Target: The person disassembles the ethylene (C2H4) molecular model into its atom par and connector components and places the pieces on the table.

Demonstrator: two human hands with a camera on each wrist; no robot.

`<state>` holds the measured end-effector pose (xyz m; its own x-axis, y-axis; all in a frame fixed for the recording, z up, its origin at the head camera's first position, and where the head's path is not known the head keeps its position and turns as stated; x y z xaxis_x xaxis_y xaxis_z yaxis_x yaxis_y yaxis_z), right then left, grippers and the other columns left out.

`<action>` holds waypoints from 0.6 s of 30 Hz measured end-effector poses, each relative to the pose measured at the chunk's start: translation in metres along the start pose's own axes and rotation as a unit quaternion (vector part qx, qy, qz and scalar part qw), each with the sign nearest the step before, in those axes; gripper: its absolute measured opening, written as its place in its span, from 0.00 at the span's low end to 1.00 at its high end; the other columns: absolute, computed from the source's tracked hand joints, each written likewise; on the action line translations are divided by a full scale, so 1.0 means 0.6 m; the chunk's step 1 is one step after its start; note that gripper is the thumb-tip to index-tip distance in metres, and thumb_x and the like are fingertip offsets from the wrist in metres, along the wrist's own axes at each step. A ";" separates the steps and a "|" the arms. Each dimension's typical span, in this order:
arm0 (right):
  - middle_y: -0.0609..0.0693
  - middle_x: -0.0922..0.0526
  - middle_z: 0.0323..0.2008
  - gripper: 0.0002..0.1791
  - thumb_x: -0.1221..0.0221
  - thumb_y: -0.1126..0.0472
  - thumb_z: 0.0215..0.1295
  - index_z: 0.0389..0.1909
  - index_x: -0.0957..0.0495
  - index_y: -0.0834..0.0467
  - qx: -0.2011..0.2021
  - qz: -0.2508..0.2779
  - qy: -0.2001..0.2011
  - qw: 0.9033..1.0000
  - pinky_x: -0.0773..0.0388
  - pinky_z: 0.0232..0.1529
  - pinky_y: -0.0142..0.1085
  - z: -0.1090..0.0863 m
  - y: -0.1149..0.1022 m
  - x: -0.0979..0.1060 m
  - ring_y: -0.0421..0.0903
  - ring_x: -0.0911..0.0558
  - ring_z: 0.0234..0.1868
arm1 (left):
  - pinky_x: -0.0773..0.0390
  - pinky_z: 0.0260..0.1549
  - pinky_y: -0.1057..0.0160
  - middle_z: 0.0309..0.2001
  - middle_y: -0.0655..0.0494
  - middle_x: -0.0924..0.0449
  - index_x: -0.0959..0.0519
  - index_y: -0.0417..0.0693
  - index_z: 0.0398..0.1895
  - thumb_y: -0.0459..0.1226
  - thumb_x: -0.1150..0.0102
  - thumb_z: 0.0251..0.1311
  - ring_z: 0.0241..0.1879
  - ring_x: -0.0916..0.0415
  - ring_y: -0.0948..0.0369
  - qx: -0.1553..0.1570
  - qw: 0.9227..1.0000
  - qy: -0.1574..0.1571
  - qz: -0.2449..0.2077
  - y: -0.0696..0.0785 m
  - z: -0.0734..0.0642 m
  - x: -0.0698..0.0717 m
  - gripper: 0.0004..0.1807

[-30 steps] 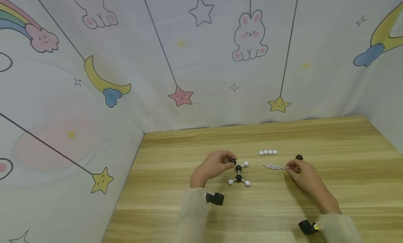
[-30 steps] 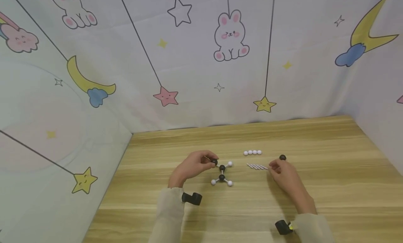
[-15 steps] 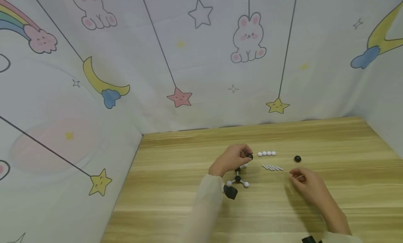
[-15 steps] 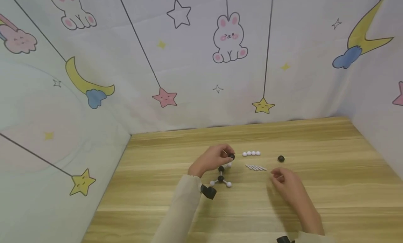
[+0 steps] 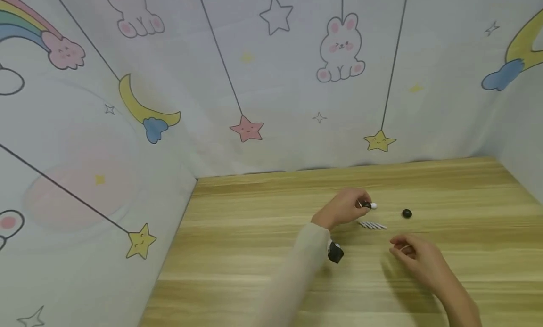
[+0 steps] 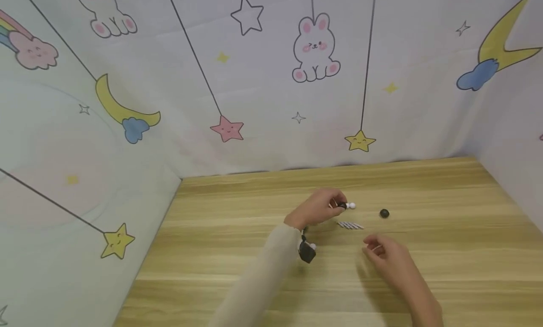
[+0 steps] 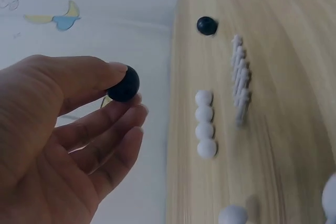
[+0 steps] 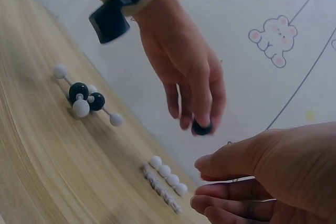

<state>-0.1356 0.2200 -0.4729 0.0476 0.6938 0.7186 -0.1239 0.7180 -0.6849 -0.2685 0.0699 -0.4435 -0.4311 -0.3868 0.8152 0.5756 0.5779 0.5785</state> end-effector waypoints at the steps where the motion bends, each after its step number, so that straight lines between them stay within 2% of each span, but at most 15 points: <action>1: 0.50 0.17 0.35 0.10 0.38 0.62 0.63 0.42 0.20 0.63 -0.002 0.000 -0.005 1.000 0.21 0.34 0.29 -0.001 -0.002 -0.001 0.38 0.20 0.33 | 0.30 0.34 0.80 0.42 0.61 0.19 0.21 0.48 0.48 0.38 0.44 0.66 0.38 0.25 0.73 -0.006 1.000 -0.001 0.014 0.004 0.007 -0.004 0.10; 5: 0.48 0.17 0.35 0.11 0.39 0.60 0.64 0.43 0.20 0.62 -0.013 0.001 -0.020 1.000 0.22 0.34 0.29 -0.007 -0.005 -0.004 0.37 0.20 0.33 | 0.30 0.37 0.80 0.44 0.61 0.19 0.22 0.47 0.50 0.38 0.44 0.66 0.40 0.25 0.72 -0.019 0.998 -0.005 0.055 0.022 0.029 -0.019 0.12; 12: 0.46 0.17 0.33 0.11 0.38 0.59 0.64 0.43 0.20 0.61 -0.025 0.006 -0.029 0.999 0.22 0.33 0.28 -0.024 -0.008 -0.007 0.33 0.21 0.32 | 0.32 0.35 0.80 0.42 0.64 0.21 0.22 0.51 0.51 0.39 0.44 0.66 0.38 0.29 0.73 -0.007 0.995 -0.033 0.089 0.041 0.052 -0.045 0.12; 18: 0.45 0.17 0.31 0.11 0.37 0.59 0.62 0.42 0.19 0.61 -0.034 0.004 -0.024 0.999 0.22 0.32 0.28 -0.040 -0.012 -0.006 0.29 0.22 0.30 | 0.33 0.36 0.80 0.44 0.65 0.23 0.22 0.53 0.50 0.40 0.44 0.66 0.39 0.31 0.73 -0.001 0.993 -0.036 0.112 0.052 0.065 -0.063 0.11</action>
<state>-0.1109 0.2137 -0.4736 0.0000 0.6973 0.7168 -0.0560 0.7157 -0.6962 -0.2613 0.1307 -0.4574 -0.3408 -0.1956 0.9195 0.6644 0.6419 0.3828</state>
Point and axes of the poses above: each hand's wrist, its own z-axis towards the middle knuckle, its own x-axis out of the back of the hand, y = z × x, the point moved 4 cm from there along z, towards the middle knuckle
